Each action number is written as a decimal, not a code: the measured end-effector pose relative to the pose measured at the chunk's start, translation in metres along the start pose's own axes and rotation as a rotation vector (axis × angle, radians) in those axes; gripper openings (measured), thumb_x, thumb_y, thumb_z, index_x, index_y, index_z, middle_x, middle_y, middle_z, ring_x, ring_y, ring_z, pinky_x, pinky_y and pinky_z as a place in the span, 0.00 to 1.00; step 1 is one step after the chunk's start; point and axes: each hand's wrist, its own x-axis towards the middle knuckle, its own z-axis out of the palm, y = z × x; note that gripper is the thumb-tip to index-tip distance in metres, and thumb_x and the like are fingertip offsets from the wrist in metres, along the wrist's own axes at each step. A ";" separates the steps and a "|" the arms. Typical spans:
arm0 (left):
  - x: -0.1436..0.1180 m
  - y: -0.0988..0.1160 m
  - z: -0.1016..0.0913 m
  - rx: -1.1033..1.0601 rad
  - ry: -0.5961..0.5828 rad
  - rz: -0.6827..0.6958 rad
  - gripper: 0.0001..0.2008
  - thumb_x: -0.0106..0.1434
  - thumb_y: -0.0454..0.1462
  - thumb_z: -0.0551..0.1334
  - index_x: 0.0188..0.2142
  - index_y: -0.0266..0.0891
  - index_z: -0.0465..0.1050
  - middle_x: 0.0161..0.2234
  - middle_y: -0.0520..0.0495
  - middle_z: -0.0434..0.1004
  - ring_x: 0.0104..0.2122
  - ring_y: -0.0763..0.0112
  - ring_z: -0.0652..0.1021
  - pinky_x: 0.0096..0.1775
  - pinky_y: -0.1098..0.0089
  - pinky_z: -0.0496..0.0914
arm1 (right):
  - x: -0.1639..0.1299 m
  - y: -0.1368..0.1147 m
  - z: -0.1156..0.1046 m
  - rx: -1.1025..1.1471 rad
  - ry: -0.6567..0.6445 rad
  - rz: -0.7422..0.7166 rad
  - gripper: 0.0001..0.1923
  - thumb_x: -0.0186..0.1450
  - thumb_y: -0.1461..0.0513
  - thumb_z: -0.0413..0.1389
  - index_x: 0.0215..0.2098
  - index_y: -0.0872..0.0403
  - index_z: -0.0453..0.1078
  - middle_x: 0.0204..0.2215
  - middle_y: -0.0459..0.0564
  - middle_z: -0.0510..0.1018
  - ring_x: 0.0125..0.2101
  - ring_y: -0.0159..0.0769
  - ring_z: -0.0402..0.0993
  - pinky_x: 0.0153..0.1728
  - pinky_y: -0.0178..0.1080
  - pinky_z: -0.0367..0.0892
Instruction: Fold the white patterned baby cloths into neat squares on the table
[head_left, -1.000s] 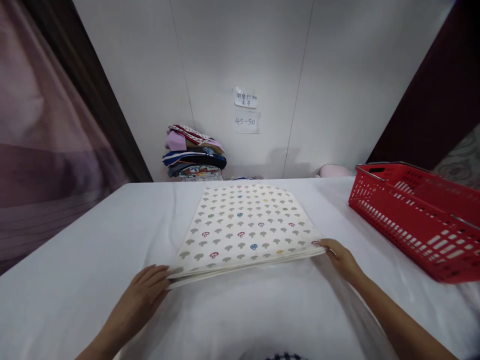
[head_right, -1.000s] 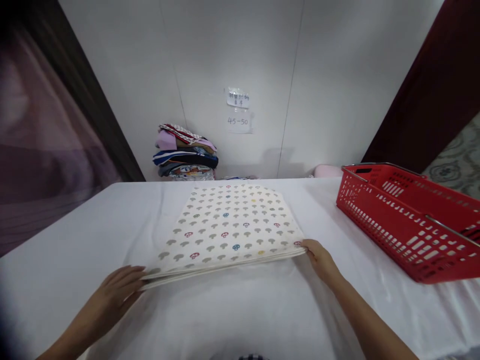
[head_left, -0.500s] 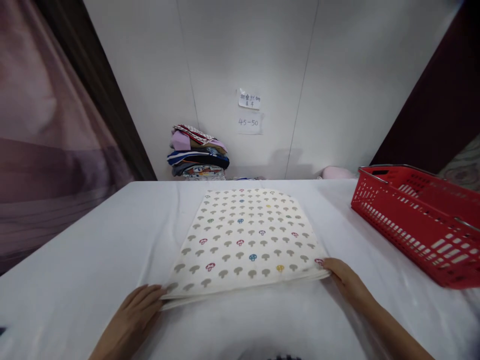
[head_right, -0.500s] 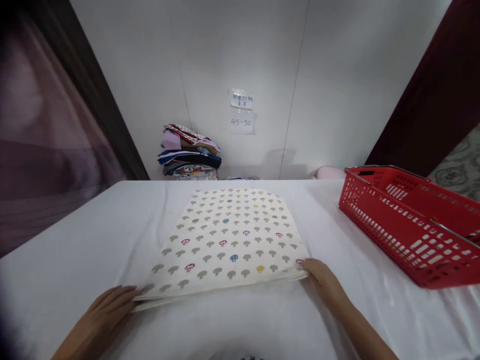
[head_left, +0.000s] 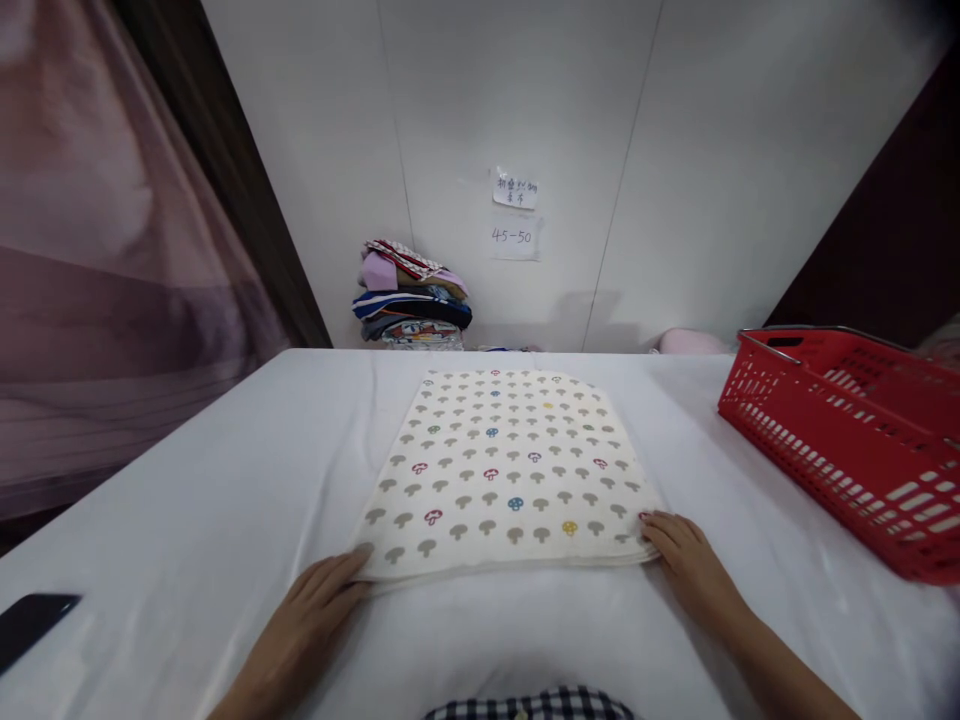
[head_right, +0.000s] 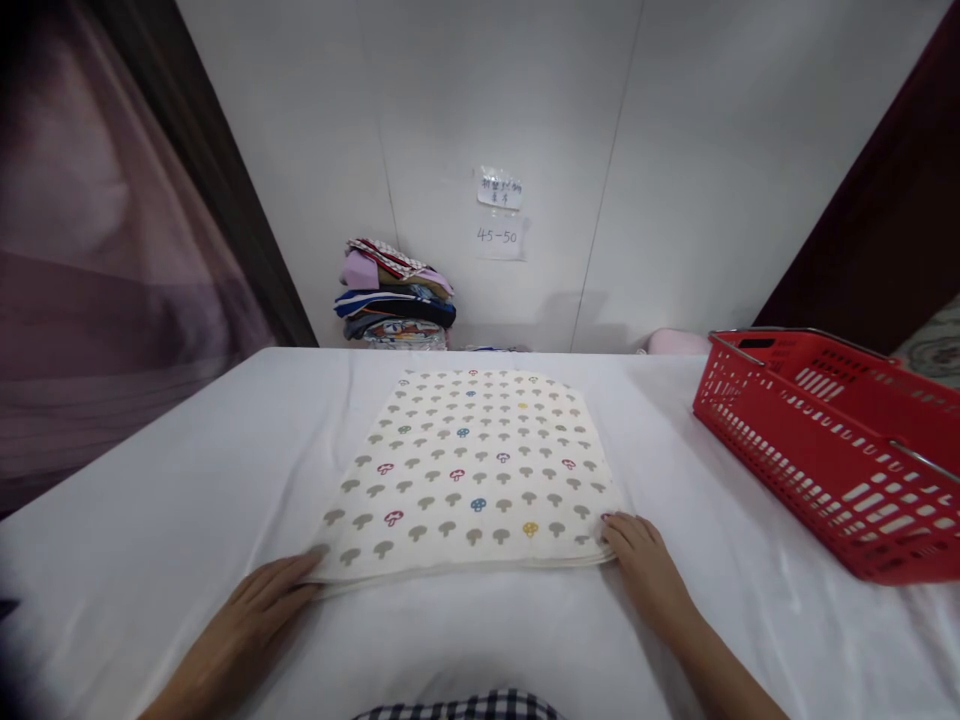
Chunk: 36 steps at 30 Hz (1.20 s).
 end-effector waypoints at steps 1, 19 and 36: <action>0.001 0.003 0.001 0.000 0.009 0.011 0.10 0.62 0.38 0.56 0.39 0.50 0.74 0.52 0.52 0.73 0.48 0.63 0.74 0.48 0.63 0.70 | 0.003 -0.006 -0.001 -0.022 -0.003 -0.013 0.21 0.59 0.72 0.45 0.44 0.51 0.70 0.46 0.54 0.75 0.47 0.45 0.70 0.48 0.53 0.64; 0.073 0.073 0.027 -0.228 -0.017 0.055 0.12 0.63 0.30 0.50 0.39 0.40 0.71 0.40 0.47 0.76 0.40 0.68 0.74 0.44 0.63 0.69 | 0.060 -0.101 0.025 0.109 -0.025 -0.193 0.11 0.65 0.70 0.47 0.41 0.54 0.69 0.40 0.53 0.75 0.38 0.38 0.67 0.39 0.40 0.62; 0.145 0.007 0.037 -0.333 -0.053 -0.184 0.18 0.64 0.48 0.52 0.42 0.43 0.74 0.50 0.45 0.73 0.50 0.61 0.72 0.50 0.60 0.68 | 0.144 0.007 -0.001 0.584 -0.035 0.497 0.12 0.64 0.58 0.49 0.39 0.53 0.73 0.40 0.52 0.77 0.40 0.38 0.73 0.41 0.39 0.68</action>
